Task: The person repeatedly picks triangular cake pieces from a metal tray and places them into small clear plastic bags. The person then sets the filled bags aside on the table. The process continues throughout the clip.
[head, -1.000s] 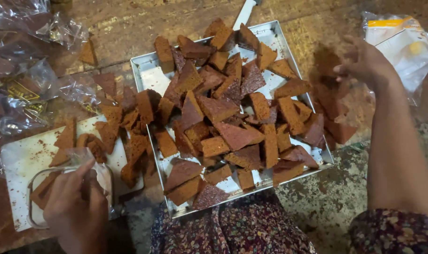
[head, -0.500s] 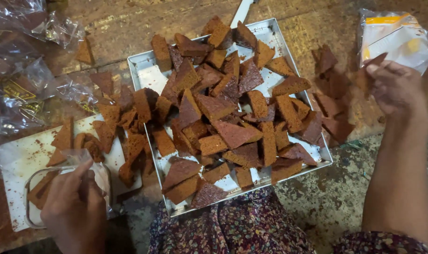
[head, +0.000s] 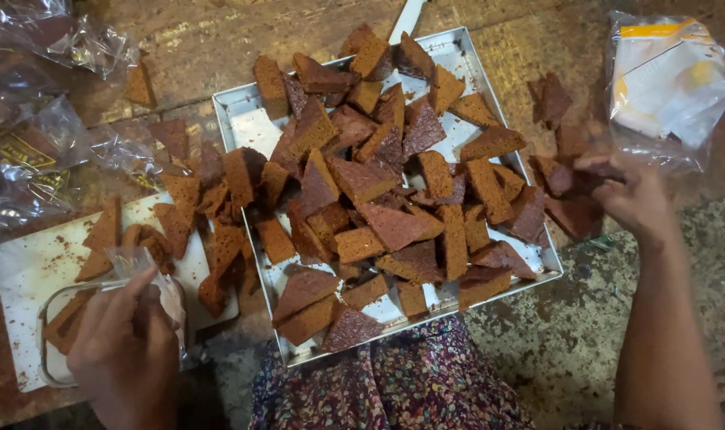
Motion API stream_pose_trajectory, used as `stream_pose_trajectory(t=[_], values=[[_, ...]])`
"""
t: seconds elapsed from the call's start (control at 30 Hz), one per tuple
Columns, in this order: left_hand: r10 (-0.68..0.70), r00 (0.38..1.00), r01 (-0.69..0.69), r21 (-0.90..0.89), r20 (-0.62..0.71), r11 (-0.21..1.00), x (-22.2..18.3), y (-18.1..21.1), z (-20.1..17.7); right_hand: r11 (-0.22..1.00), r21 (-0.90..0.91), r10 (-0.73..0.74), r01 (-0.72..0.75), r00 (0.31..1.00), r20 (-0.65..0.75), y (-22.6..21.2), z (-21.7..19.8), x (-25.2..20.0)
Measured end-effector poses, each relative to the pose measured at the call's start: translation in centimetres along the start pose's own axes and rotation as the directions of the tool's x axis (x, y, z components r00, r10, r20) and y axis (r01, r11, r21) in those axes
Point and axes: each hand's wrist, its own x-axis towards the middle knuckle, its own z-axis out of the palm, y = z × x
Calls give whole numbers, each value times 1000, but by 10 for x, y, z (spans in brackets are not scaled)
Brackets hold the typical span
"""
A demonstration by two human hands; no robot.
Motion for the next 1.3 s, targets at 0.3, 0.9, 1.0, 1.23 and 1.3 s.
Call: stream_pose_trajectory(t=[0.3,0.9,1.0,1.23,1.3], values=[[21,1000,-21,-31,10,999,5,5,0,928,-367,43,-65,997,-67,-6,11,-6],[88,969,-27,-256,229,966,27,118,30,816,-50,-571,575,817,82,-116,65,-79],[73,882,37,-222,465,974,38,160,25,569,348,-803,745,595,37,-136,103,-102],[315,868,-39,-580,384,814,21,182,27,377,478,-901,793,434,-9,-152,137,-114],[335,865,-40,-615,373,788,17,184,25,379,468,-906,798,423,13,-154,137,-113]])
